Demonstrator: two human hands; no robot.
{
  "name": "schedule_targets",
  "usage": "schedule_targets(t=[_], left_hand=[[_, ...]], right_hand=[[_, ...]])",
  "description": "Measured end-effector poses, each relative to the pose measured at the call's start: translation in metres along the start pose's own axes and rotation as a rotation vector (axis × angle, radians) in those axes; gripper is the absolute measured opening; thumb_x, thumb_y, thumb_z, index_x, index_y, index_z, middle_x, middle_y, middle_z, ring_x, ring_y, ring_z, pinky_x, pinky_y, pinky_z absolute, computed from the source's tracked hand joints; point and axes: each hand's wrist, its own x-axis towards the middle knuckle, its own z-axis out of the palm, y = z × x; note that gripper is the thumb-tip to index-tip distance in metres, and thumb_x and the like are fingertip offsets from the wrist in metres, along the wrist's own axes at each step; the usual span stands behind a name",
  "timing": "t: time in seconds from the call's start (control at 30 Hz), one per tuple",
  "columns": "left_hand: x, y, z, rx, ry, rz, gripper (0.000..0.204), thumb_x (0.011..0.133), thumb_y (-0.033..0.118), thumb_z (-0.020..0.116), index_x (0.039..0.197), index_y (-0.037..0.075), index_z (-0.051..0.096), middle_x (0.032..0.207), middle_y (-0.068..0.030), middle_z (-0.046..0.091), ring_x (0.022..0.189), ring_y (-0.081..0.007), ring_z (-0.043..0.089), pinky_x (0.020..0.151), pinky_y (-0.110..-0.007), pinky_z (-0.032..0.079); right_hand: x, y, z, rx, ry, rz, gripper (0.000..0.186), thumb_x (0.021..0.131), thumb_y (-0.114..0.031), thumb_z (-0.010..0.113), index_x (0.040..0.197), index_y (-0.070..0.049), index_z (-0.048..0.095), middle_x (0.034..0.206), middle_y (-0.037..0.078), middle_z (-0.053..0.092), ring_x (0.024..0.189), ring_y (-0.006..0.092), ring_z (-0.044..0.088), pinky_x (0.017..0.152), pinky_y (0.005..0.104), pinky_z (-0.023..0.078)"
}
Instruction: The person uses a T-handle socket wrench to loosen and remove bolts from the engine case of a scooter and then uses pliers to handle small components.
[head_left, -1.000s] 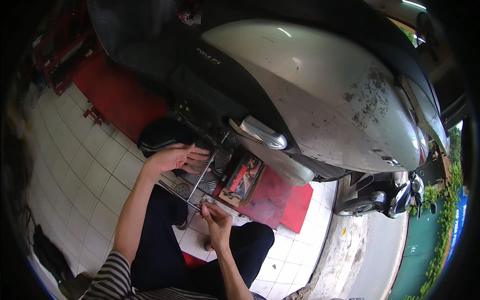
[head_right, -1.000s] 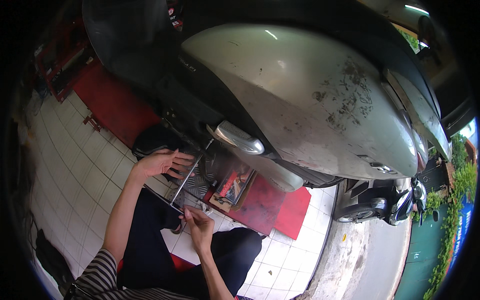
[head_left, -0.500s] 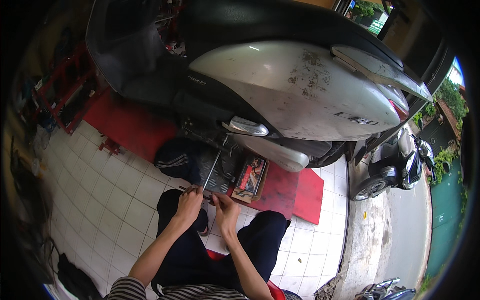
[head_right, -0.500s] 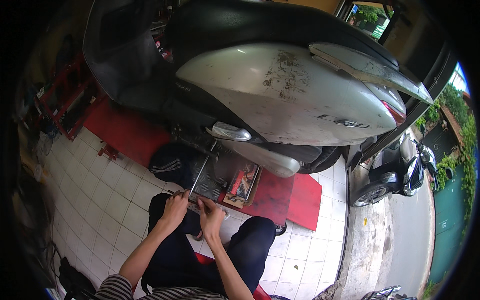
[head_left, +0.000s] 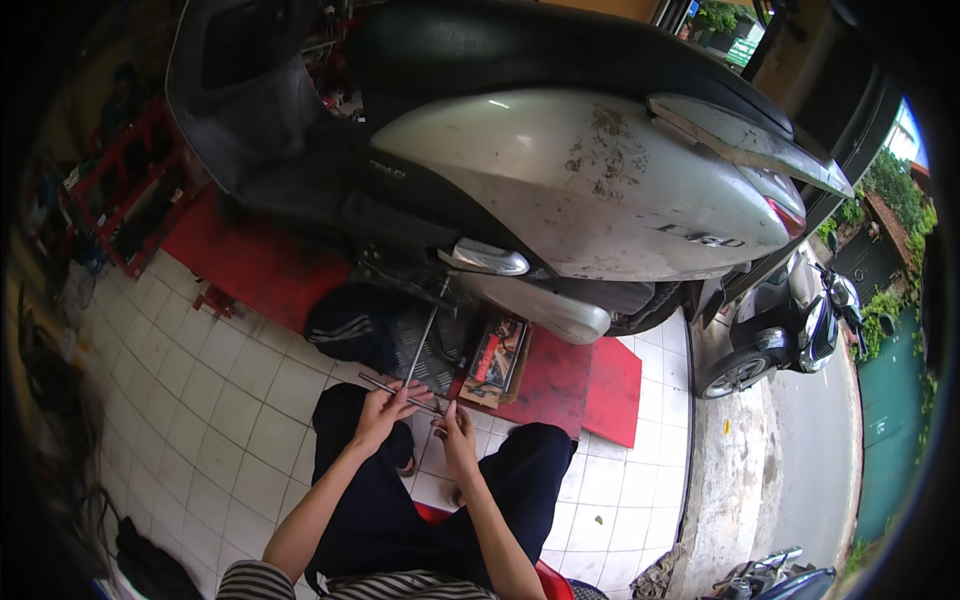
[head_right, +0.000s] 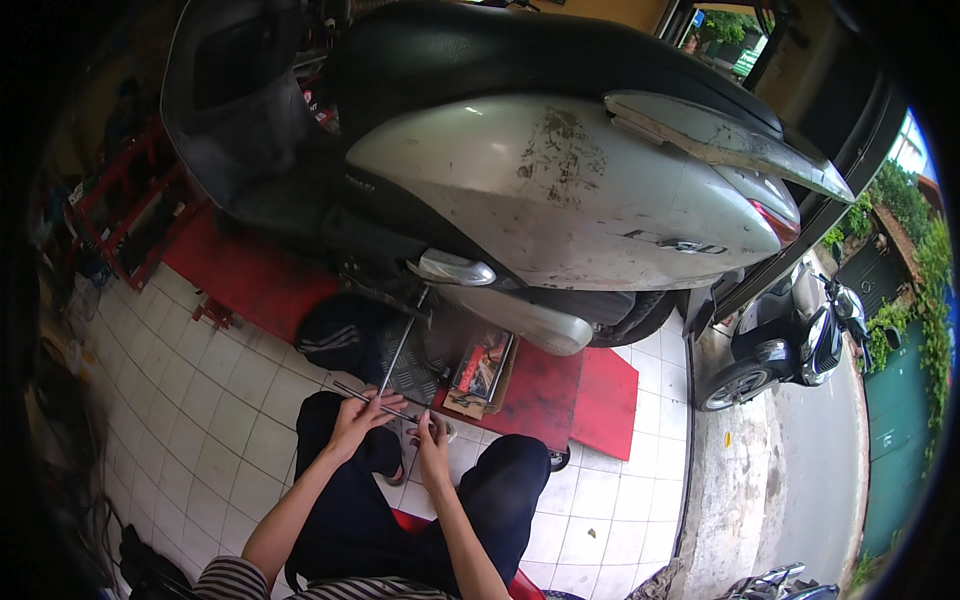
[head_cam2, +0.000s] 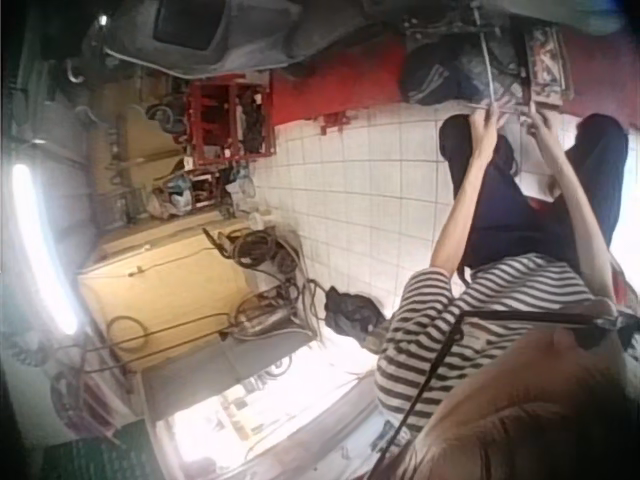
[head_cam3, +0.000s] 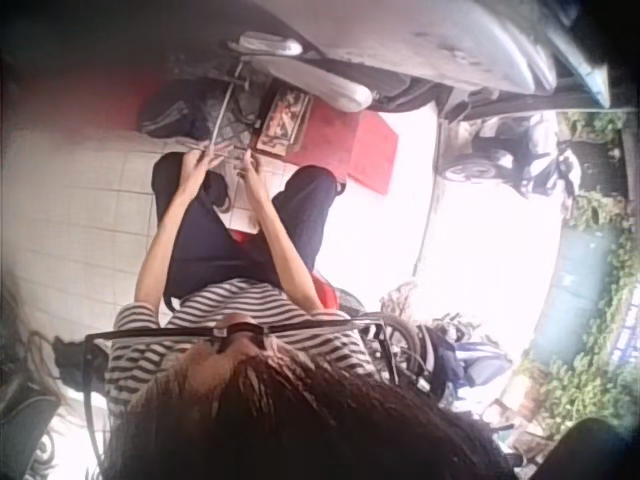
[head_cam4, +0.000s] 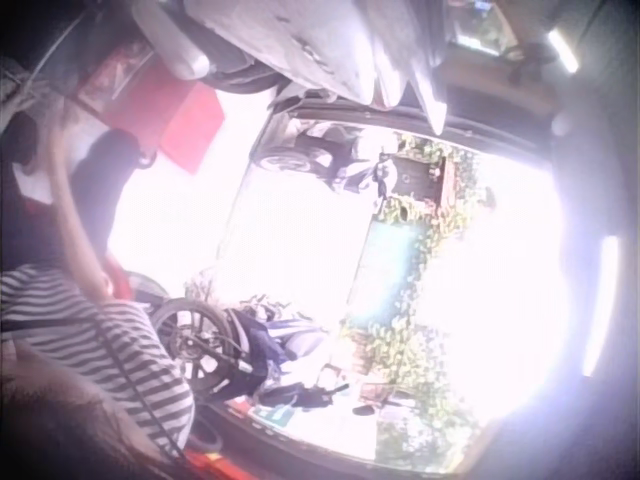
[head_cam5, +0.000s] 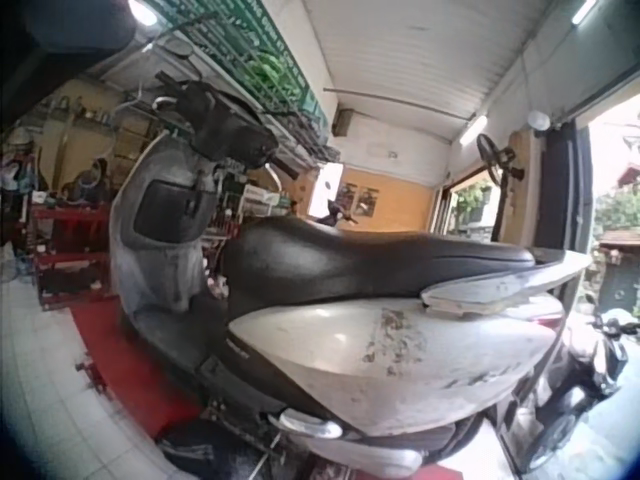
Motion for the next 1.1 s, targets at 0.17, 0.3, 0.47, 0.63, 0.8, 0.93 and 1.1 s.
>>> schedule_targets(t=[0.17, 0.3, 0.47, 0.63, 0.8, 0.93, 1.1], left_hand=[[-0.002, -0.009, 0.000, -0.093, 0.026, 0.017, 0.038, 0.104, 0.028, 0.052, 0.124, -0.005, 0.055, 0.112, -0.0122, 0.068, 0.107, -0.0187, 0.065, 0.092, -0.033, 0.053], [0.001, -0.037, -0.026, 0.051, 0.202, -0.018, 0.033, 0.102, 0.033, 0.056, 0.113, 0.001, 0.058, 0.096, -0.0037, 0.067, 0.088, -0.0116, 0.065, 0.078, -0.028, 0.051], [-0.002, -0.038, -0.018, -0.033, 0.265, -0.131, 0.039, 0.100, 0.041, 0.056, 0.107, 0.003, 0.058, 0.100, -0.0060, 0.066, 0.090, -0.0122, 0.064, 0.086, -0.029, 0.050], [-0.016, -0.040, 0.001, 0.041, 0.442, 0.003, 0.049, 0.099, 0.033, 0.060, 0.123, -0.005, 0.040, 0.099, -0.0092, 0.061, 0.086, -0.0128, 0.061, 0.076, -0.027, 0.049], [-0.034, -0.012, 0.013, 0.689, 0.405, 0.277, 0.043, 0.097, 0.012, 0.058, 0.124, -0.008, 0.031, 0.100, -0.0187, 0.059, 0.087, -0.0281, 0.064, 0.072, -0.033, 0.053], [-0.029, 0.037, 0.017, 1.022, 0.340, 0.316, 0.027, 0.095, 0.004, 0.056, 0.116, -0.005, 0.044, 0.099, -0.0229, 0.059, 0.085, -0.0408, 0.067, 0.066, -0.044, 0.055], [-0.015, 0.017, -0.004, 1.125, 0.289, 0.426, 0.013, 0.094, 0.001, 0.053, 0.106, -0.005, 0.053, 0.096, -0.0248, 0.061, 0.079, -0.0447, 0.064, 0.063, -0.047, 0.053]], right_hand=[[0.006, -0.005, 0.022, 0.054, -0.199, -0.163, 0.031, 0.100, -0.023, 0.060, 0.117, 0.002, 0.063, 0.093, 0.002, 0.066, 0.079, 0.0085, 0.059, 0.069, 0.0223, 0.046], [-0.013, -0.019, 0.050, -0.167, -0.068, -0.351, 0.022, 0.097, -0.015, 0.065, 0.106, 0.004, 0.067, 0.088, 0.006, 0.069, 0.074, 0.0115, 0.064, 0.065, 0.0244, 0.048], [-0.030, -0.036, 0.070, -0.391, 0.021, -0.538, 0.017, 0.094, -0.011, 0.067, 0.103, 0.003, 0.070, 0.080, 0.008, 0.070, 0.068, 0.0119, 0.066, 0.062, 0.0263, 0.050], [-0.040, -0.063, 0.097, -0.648, -0.028, -0.779, 0.013, 0.090, -0.008, 0.069, 0.100, 0.000, 0.071, 0.080, 0.014, 0.070, 0.065, 0.0161, 0.067, 0.062, 0.0287, 0.050], [-0.045, -0.086, 0.111, -0.747, -0.088, -0.851, 0.016, 0.089, -0.004, 0.066, 0.104, 0.000, 0.070, 0.084, 0.017, 0.068, 0.069, 0.0266, 0.066, 0.064, 0.0329, 0.050], [-0.043, -0.089, 0.111, -0.758, -0.129, -0.871, 0.016, 0.089, -0.003, 0.065, 0.105, 0.000, 0.070, 0.088, 0.018, 0.068, 0.071, 0.0281, 0.067, 0.065, 0.0337, 0.050], [-0.040, -0.086, 0.112, -0.793, -0.211, -0.874, 0.023, 0.090, -0.006, 0.066, 0.113, -0.002, 0.067, 0.089, 0.015, 0.066, 0.068, 0.0237, 0.062, 0.064, 0.0317, 0.050]])
